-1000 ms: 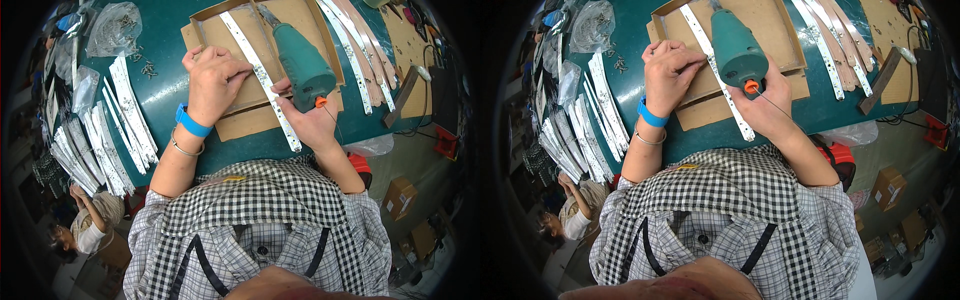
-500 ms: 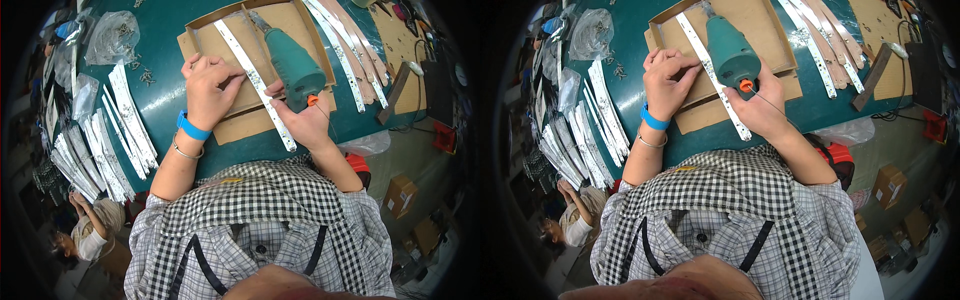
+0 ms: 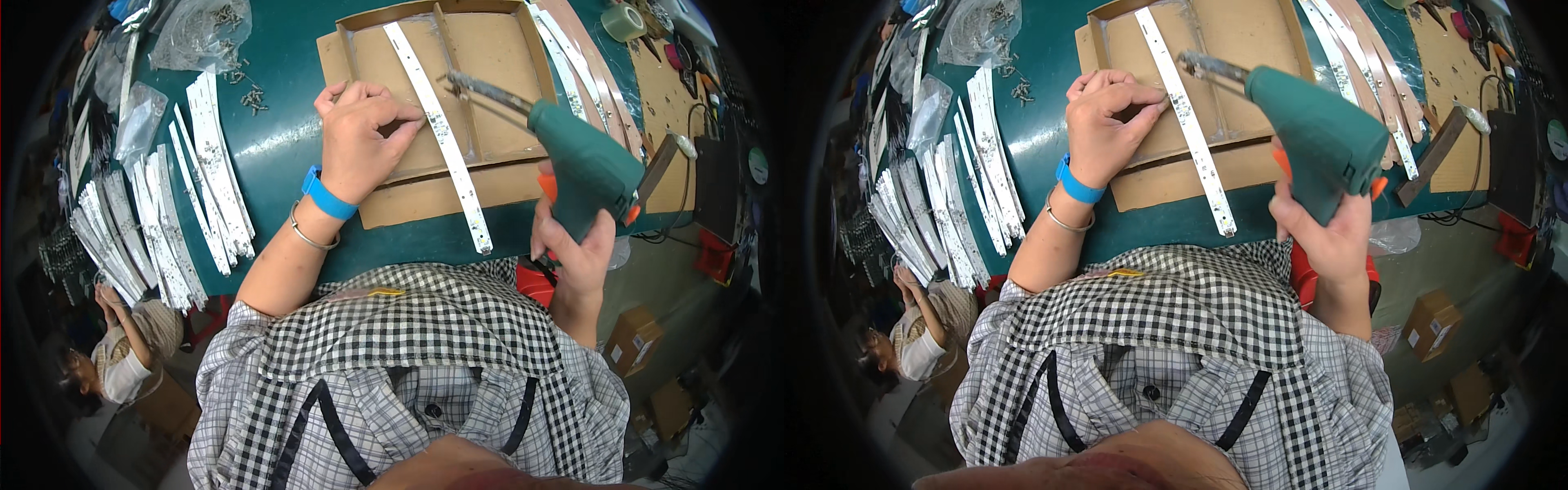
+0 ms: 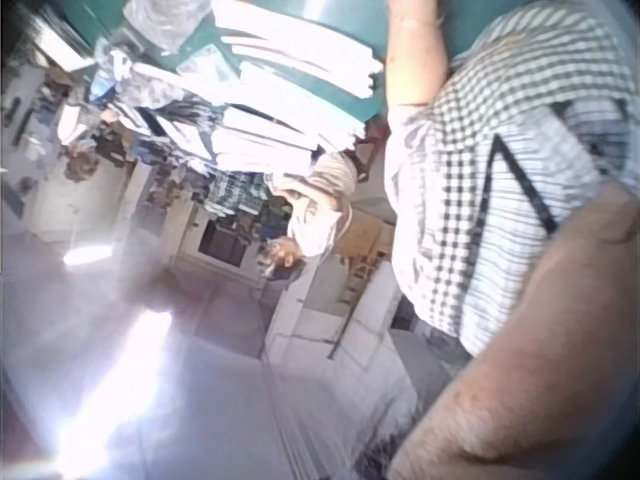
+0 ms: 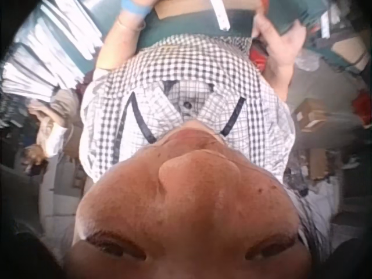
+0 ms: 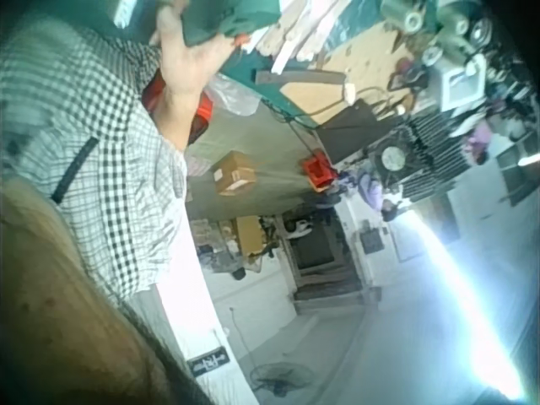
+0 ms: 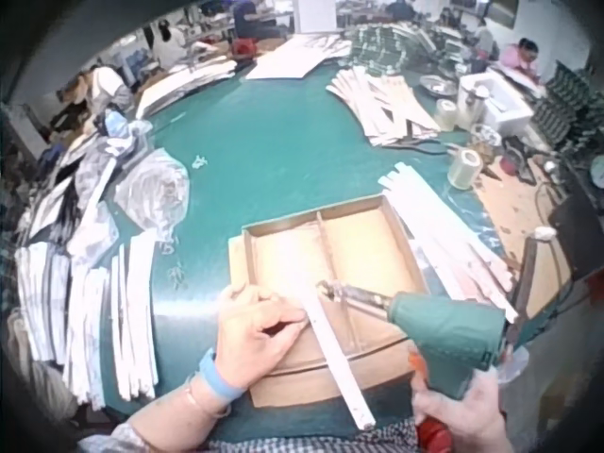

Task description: The person solders components onto LED strips by placing each strip on a cardboard fixture, attaching small parts to it with a handheld soldering tool, and returning the completed strips to a pile on the table.

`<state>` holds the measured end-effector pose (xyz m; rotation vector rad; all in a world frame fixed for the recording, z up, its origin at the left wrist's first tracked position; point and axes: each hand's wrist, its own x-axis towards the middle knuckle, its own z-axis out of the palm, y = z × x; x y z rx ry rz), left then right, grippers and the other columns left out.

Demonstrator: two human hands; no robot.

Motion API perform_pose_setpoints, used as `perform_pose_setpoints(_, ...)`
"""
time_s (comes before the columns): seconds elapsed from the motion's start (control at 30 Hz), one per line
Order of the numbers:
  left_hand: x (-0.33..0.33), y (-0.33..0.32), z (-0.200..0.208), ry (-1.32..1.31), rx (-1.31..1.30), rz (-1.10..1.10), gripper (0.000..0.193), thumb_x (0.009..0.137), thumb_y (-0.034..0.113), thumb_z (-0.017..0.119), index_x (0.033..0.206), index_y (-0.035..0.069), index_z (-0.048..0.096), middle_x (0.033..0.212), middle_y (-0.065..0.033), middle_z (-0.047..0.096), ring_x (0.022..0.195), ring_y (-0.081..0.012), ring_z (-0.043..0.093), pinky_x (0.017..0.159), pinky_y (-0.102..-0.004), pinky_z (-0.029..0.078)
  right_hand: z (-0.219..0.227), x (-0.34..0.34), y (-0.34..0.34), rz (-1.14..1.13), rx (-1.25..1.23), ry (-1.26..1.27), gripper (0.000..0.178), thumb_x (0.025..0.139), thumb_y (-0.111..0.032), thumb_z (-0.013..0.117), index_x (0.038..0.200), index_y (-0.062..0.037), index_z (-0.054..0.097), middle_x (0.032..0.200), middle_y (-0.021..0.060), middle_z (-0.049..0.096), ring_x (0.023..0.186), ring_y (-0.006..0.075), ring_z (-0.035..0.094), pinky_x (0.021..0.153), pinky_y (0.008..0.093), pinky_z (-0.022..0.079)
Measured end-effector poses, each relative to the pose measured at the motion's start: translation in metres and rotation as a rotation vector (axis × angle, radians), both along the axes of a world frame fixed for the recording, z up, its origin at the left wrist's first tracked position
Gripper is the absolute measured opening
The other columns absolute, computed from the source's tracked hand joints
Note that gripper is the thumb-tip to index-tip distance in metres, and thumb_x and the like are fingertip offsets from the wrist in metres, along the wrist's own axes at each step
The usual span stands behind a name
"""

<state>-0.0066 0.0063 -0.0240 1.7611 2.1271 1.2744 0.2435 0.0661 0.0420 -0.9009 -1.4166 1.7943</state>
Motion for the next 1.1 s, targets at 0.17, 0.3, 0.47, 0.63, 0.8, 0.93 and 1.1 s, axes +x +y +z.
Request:
perform_pose_setpoints(0.17, -0.002, 0.000, -0.002, -0.011, -0.003, -0.008, 0.009, 0.068, 0.011, 0.078, 0.075, 0.016, 0.075, 0.068, 0.0027, 0.060, 0.080, -0.0137, 0.058, 0.092, -0.0432, 0.031, -0.002, 0.021, -0.002, 0.073, -0.045, -0.064, 0.053, 0.079, -0.010, 0.072, 0.121, 0.0098, 0.046, 0.081, 0.0130, 0.054, 0.055, 0.0134, 0.053, 0.044, 0.0244, 0.044)
perform_pose_setpoints(0.3, -0.002, 0.000, -0.002, -0.018, -0.002, -0.016, 0.009, 0.068, 0.011, 0.078, 0.076, 0.016, 0.076, 0.067, 0.0027, 0.061, 0.080, -0.0136, 0.058, 0.092, -0.0430, 0.031, -0.006, 0.028, 0.001, 0.165, -0.083, -0.036, 0.053, 0.080, 0.005, 0.068, 0.127, 0.0065, 0.044, 0.110, 0.0179, 0.057, 0.073, 0.0128, 0.058, 0.050, 0.0227, 0.050)
perform_pose_setpoints(0.47, -0.001, 0.000, -0.002, -0.022, -0.001, -0.013, 0.008, 0.069, 0.011, 0.078, 0.075, 0.015, 0.076, 0.066, 0.0026, 0.062, 0.080, -0.0137, 0.058, 0.092, -0.0421, 0.032, -0.010, 0.031, 0.003, 0.239, -0.085, -0.099, 0.049, 0.080, 0.003, 0.070, 0.123, 0.0054, 0.047, 0.096, 0.0117, 0.058, 0.069, 0.0113, 0.057, 0.051, 0.0216, 0.050)
perform_pose_setpoints(0.63, 0.000, 0.000, -0.002, -0.022, -0.006, -0.004, 0.007, 0.069, 0.012, 0.077, 0.075, 0.015, 0.075, 0.065, 0.0022, 0.062, 0.080, -0.0142, 0.059, 0.091, -0.0413, 0.033, -0.011, 0.032, 0.004, 0.236, -0.088, -0.063, 0.045, 0.080, 0.002, 0.072, 0.120, 0.0043, 0.050, 0.093, 0.0106, 0.059, 0.067, 0.0120, 0.057, 0.053, 0.0224, 0.048)
perform_pose_setpoints(0.8, 0.000, 0.000, -0.002, 0.000, 0.012, -0.001, 0.007, 0.069, 0.012, 0.077, 0.074, 0.015, 0.075, 0.065, 0.0020, 0.063, 0.079, -0.0144, 0.059, 0.091, -0.0413, 0.033, -0.010, 0.030, 0.005, 0.197, -0.032, -0.158, 0.041, 0.079, 0.002, 0.074, 0.114, 0.0038, 0.053, 0.092, 0.0094, 0.059, 0.071, 0.0125, 0.056, 0.057, 0.0244, 0.047)
perform_pose_setpoints(0.93, -0.001, 0.002, -0.002, -0.011, 0.013, 0.005, 0.006, 0.069, 0.012, 0.077, 0.074, 0.015, 0.075, 0.065, 0.0021, 0.063, 0.079, -0.0141, 0.059, 0.091, -0.0415, 0.033, -0.012, 0.036, 0.010, 0.273, 0.003, -0.201, 0.039, 0.077, 0.002, 0.076, 0.110, 0.0028, 0.055, 0.087, 0.0069, 0.060, 0.075, 0.0122, 0.056, 0.061, 0.0253, 0.046)
perform_pose_setpoints(1.1, 0.000, 0.001, -0.004, -0.011, 0.029, 0.005, 0.006, 0.068, 0.012, 0.077, 0.073, 0.015, 0.075, 0.063, 0.0025, 0.062, 0.078, -0.0136, 0.059, 0.091, -0.0414, 0.032, -0.017, 0.039, 0.010, 0.288, 0.086, -0.209, 0.041, 0.075, 0.000, 0.078, 0.109, 0.0022, 0.056, 0.087, 0.0063, 0.060, 0.075, 0.0123, 0.057, 0.063, 0.0255, 0.046)
